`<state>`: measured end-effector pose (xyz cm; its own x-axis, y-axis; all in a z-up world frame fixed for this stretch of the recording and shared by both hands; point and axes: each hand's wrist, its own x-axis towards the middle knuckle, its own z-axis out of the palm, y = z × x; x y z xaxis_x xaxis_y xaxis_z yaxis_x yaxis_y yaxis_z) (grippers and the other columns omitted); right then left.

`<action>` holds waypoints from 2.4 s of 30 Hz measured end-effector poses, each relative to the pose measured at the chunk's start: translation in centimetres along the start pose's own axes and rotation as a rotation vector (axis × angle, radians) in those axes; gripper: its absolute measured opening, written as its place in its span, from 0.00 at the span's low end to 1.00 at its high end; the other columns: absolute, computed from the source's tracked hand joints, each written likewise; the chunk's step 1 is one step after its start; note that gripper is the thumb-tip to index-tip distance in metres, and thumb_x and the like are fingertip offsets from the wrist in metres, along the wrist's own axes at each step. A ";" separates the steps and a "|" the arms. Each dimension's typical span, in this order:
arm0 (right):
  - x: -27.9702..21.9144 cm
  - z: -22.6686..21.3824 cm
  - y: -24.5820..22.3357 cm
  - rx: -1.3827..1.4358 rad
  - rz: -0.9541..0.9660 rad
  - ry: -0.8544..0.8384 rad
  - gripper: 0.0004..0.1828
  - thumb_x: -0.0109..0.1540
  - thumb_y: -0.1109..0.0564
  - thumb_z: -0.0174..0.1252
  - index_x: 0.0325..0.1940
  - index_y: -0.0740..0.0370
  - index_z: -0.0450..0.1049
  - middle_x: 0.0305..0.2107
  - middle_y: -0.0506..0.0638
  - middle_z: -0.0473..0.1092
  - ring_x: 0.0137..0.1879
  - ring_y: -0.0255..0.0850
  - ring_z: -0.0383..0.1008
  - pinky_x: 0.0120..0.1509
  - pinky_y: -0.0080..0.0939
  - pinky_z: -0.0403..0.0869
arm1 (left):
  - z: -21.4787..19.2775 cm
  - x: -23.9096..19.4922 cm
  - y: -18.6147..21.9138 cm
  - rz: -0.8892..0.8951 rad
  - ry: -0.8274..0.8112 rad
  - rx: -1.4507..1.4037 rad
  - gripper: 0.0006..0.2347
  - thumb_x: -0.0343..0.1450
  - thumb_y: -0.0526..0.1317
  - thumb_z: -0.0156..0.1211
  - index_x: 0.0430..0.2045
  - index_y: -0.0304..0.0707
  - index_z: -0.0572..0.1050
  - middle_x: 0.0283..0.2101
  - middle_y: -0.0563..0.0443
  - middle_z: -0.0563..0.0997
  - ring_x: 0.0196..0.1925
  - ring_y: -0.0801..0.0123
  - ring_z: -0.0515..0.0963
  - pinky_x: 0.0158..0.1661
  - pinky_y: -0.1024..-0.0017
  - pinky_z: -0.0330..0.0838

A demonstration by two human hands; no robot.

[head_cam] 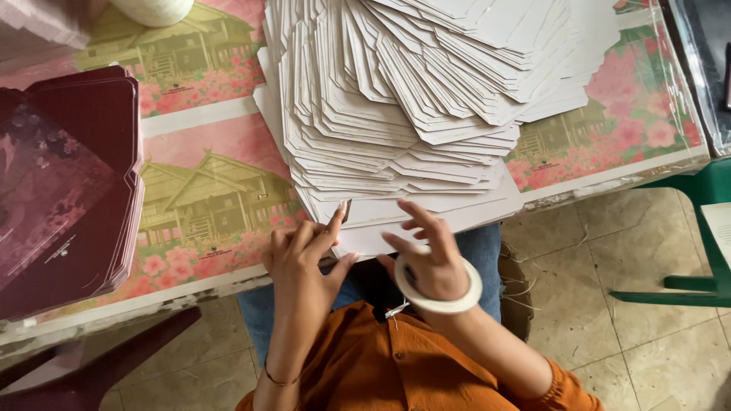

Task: The person repeatedly applies a strip of white tape to the edge of a white paper sheet, presses it down, and places the sheet onto a growing stack. The process is repeated for multiple sheets throughout the clip.

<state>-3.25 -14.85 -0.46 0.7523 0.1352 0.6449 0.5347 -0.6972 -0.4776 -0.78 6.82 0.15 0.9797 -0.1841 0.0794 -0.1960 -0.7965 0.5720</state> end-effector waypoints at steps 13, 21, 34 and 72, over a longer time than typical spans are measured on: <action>-0.9 -4.9 3.6 -0.181 0.366 -0.083 0.08 0.57 0.58 0.75 0.30 0.63 0.82 0.61 0.59 0.71 0.53 0.53 0.78 0.55 0.49 0.79 | 3.5 0.5 1.7 0.015 -0.002 0.157 0.28 0.61 0.50 0.81 0.59 0.72 0.82 0.43 0.63 0.71 0.52 0.55 0.69 0.49 0.45 0.68; 1.8 -7.1 2.9 -0.271 0.231 -0.070 0.06 0.63 0.54 0.71 0.34 0.56 0.82 0.60 0.54 0.72 0.53 0.50 0.77 0.55 0.48 0.75 | 7.7 3.9 7.4 0.379 0.028 0.157 0.25 0.66 0.46 0.74 0.61 0.50 0.81 0.43 0.52 0.73 0.45 0.57 0.76 0.37 0.60 0.70; 1.1 -4.7 4.3 -0.255 0.171 0.047 0.05 0.63 0.61 0.70 0.43 0.62 0.85 0.57 0.58 0.78 0.46 0.47 0.85 0.52 0.45 0.82 | 4.0 4.8 7.0 0.542 0.444 0.349 0.17 0.76 0.33 0.62 0.60 0.53 0.81 0.39 0.56 0.72 0.41 0.64 0.74 0.42 0.63 0.59; 1.2 -3.2 -1.4 0.023 0.331 -0.065 0.09 0.61 0.50 0.74 0.33 0.56 0.85 0.60 0.57 0.74 0.48 0.50 0.79 0.50 0.44 0.80 | 0.1 0.0 -0.6 0.040 -0.023 -0.024 0.33 0.64 0.46 0.79 0.68 0.67 0.76 0.44 0.68 0.76 0.51 0.61 0.71 0.54 0.47 0.63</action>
<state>-4.35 -15.97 2.89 0.9090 -0.0512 0.4136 0.2649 -0.6950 -0.6684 -0.69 7.27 -0.31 0.9697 -0.2294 0.0841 -0.2341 -0.7741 0.5881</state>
